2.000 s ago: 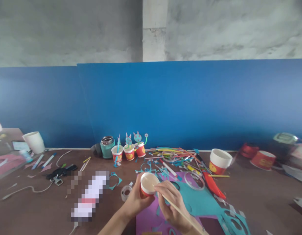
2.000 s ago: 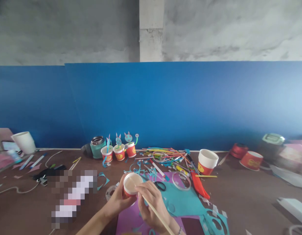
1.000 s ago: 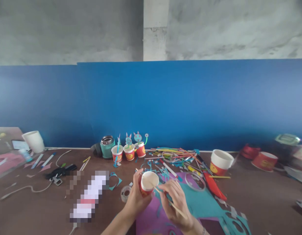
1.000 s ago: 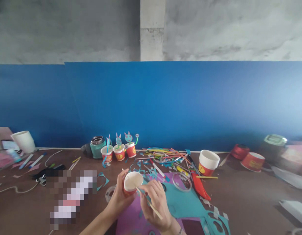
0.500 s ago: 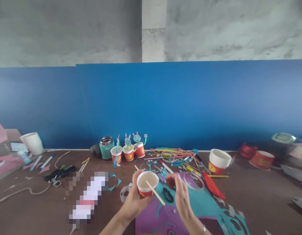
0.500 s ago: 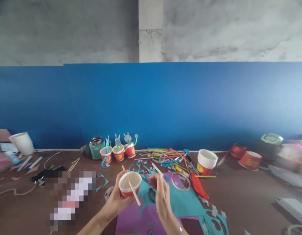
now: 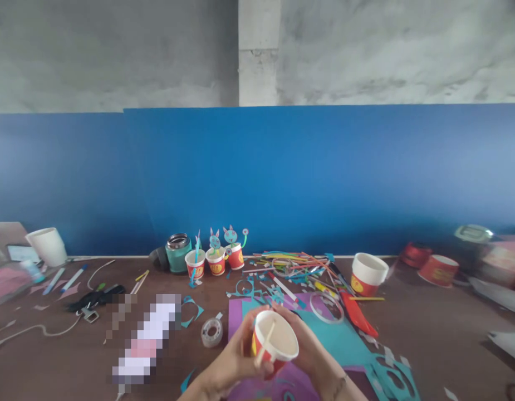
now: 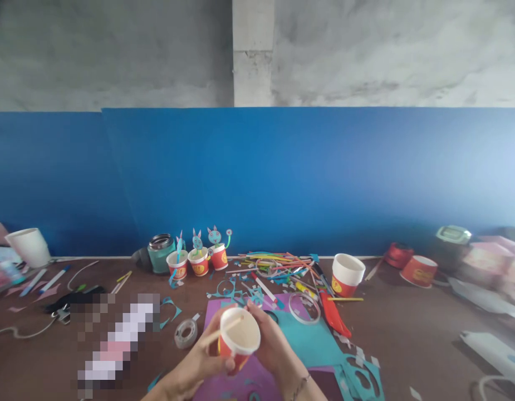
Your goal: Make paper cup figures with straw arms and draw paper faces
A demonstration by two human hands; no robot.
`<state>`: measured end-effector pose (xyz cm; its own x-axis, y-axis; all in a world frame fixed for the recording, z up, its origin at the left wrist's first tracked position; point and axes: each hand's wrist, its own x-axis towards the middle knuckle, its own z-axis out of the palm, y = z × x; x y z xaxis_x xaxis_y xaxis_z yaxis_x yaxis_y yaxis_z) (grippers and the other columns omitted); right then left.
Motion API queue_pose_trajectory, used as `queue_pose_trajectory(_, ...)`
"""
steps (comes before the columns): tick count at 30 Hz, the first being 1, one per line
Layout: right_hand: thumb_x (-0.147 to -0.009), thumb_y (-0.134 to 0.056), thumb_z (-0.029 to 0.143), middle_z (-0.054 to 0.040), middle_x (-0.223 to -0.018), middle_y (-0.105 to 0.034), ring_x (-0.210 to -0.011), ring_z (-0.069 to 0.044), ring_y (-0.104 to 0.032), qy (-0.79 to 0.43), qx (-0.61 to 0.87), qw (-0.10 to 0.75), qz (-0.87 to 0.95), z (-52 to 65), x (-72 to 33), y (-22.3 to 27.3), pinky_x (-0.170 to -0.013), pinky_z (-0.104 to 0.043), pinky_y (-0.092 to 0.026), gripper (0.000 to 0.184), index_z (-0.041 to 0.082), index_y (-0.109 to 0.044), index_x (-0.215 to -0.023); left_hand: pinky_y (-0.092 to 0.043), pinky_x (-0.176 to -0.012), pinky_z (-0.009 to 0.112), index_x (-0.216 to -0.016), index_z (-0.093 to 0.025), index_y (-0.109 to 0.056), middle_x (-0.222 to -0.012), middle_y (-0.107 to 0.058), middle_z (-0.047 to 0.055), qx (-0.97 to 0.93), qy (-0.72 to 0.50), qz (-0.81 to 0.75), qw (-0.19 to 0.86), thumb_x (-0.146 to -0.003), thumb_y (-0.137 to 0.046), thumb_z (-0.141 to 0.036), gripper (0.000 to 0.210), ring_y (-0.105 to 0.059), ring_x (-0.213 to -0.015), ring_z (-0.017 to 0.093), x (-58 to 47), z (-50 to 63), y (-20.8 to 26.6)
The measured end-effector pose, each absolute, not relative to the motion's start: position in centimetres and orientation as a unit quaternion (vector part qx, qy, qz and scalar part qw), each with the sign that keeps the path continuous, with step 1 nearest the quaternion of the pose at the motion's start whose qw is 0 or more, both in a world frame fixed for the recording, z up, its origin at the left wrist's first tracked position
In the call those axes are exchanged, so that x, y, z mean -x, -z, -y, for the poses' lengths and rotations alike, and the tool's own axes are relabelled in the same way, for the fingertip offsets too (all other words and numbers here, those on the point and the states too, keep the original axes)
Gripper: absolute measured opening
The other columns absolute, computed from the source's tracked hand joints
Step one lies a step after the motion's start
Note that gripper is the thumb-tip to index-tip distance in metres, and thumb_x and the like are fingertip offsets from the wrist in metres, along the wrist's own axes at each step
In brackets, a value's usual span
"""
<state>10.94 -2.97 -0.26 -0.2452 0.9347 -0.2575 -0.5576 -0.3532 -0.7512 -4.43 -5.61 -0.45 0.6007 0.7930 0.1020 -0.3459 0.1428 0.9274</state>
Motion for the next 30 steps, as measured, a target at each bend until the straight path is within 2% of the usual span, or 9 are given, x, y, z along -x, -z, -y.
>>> queue_pose_trajectory(3, -0.067, -0.076, 0.032, 0.0035, -0.051, -0.058, -0.046, -0.008, -0.054, -0.762, 0.311, 0.535, 0.189, 2.2, -11.0, 0.7, -0.044, -0.017, -0.041, 0.024, 0.014, -0.060, -0.067, -0.044, -0.090, 0.036, -0.124, -0.022, -0.044, -0.111, -0.060, 0.011, -0.529, -0.485, -0.208, 0.665, -0.049, -0.086, -0.044, 0.089, -0.057, -0.103, 0.026, 3.5, 5.1, 1.0)
queue_pose_trajectory(5, -0.068, -0.076, 0.026, 0.0038, -0.053, -0.058, -0.045, -0.006, -0.053, -0.749, 0.309, 0.562, 0.167, 2.1, -10.8, 0.6, -0.040, -0.013, -0.038, 0.020, 0.015, -0.060, -0.069, -0.040, -0.096, 0.038, -0.124, -0.022, -0.042, -0.118, -0.057, 0.013, -0.528, -0.535, -0.225, 0.620, -0.047, -0.087, -0.044, 0.092, -0.054, -0.111, 0.028, 3.1, 4.8, 1.5)
queue_pose_trajectory(9, -0.070, -0.075, 0.025, 0.0001, -0.063, -0.065, -0.048, -0.006, -0.056, -0.737, 0.323, 0.566, 0.181, 2.4, -10.5, 0.1, -0.040, -0.012, -0.039, 0.017, 0.014, -0.063, -0.076, -0.048, -0.085, 0.036, -0.117, -0.019, -0.047, -0.106, -0.064, 0.012, -0.511, -0.564, -0.313, 0.569, -0.058, -0.082, -0.040, 0.072, -0.061, -0.095, 0.025, 3.0, 4.2, 2.2)
queue_pose_trajectory(14, -0.070, -0.073, 0.030, 0.0036, -0.051, -0.057, -0.039, -0.005, -0.048, -0.678, 0.376, 0.600, 0.196, 1.2, -12.7, 0.0, -0.034, -0.014, -0.035, 0.020, 0.016, -0.059, -0.067, -0.051, -0.074, 0.030, -0.101, -0.016, -0.057, -0.089, -0.067, 0.007, -0.513, -0.584, -0.386, 0.497, -0.061, -0.077, -0.034, 0.048, -0.063, -0.080, 0.021, 4.0, 4.1, 1.9)
queue_pose_trajectory(17, -0.067, -0.075, 0.032, 0.0044, -0.050, -0.056, -0.039, -0.006, -0.047, -0.623, 0.396, 0.640, 0.212, 0.7, -14.0, -0.2, -0.036, -0.016, -0.037, 0.023, 0.016, -0.058, -0.064, -0.050, -0.076, 0.029, -0.106, -0.016, -0.057, -0.090, -0.067, 0.006, -0.531, -0.583, -0.383, 0.482, -0.061, -0.077, -0.028, 0.050, -0.062, -0.082, 0.020, 4.4, 4.1, 1.5)
queue_pose_trajectory(21, -0.063, -0.077, 0.043, 0.0046, -0.050, -0.056, -0.041, -0.006, -0.046, -0.600, 0.403, 0.634, 0.274, 0.9, -13.9, -0.3, -0.037, -0.016, -0.034, 0.033, 0.016, -0.058, -0.067, -0.050, -0.078, 0.029, -0.112, -0.017, -0.054, -0.096, -0.067, 0.006, -0.559, -0.557, -0.356, 0.500, -0.060, -0.076, -0.019, 0.056, -0.062, -0.085, 0.020, 4.5, 4.1, 1.7)
queue_pose_trajectory(25, -0.060, -0.076, 0.053, 0.0036, -0.048, -0.057, -0.040, -0.006, -0.044, -0.567, 0.418, 0.635, 0.319, 1.1, -13.7, -0.6, -0.037, -0.016, -0.029, 0.041, 0.016, -0.058, -0.066, -0.049, -0.079, 0.029, -0.110, -0.017, -0.054, -0.096, -0.067, 0.005, -0.576, -0.545, -0.353, 0.497, -0.062, -0.074, -0.017, 0.053, -0.061, -0.086, 0.020, 4.7, 4.0, 2.0)
queue_pose_trajectory(30, -0.056, -0.080, 0.046, 0.0039, -0.049, -0.056, -0.042, -0.007, -0.046, -0.547, 0.404, 0.674, 0.289, 0.7, -15.0, -1.0, -0.038, -0.018, -0.032, 0.037, 0.016, -0.060, -0.065, -0.050, -0.078, 0.028, -0.110, -0.016, -0.055, -0.096, -0.067, 0.007, -0.561, -0.558, -0.372, 0.486, -0.063, -0.074, -0.022, 0.052, -0.062, -0.085, 0.019, 5.0, 3.9, 1.4)
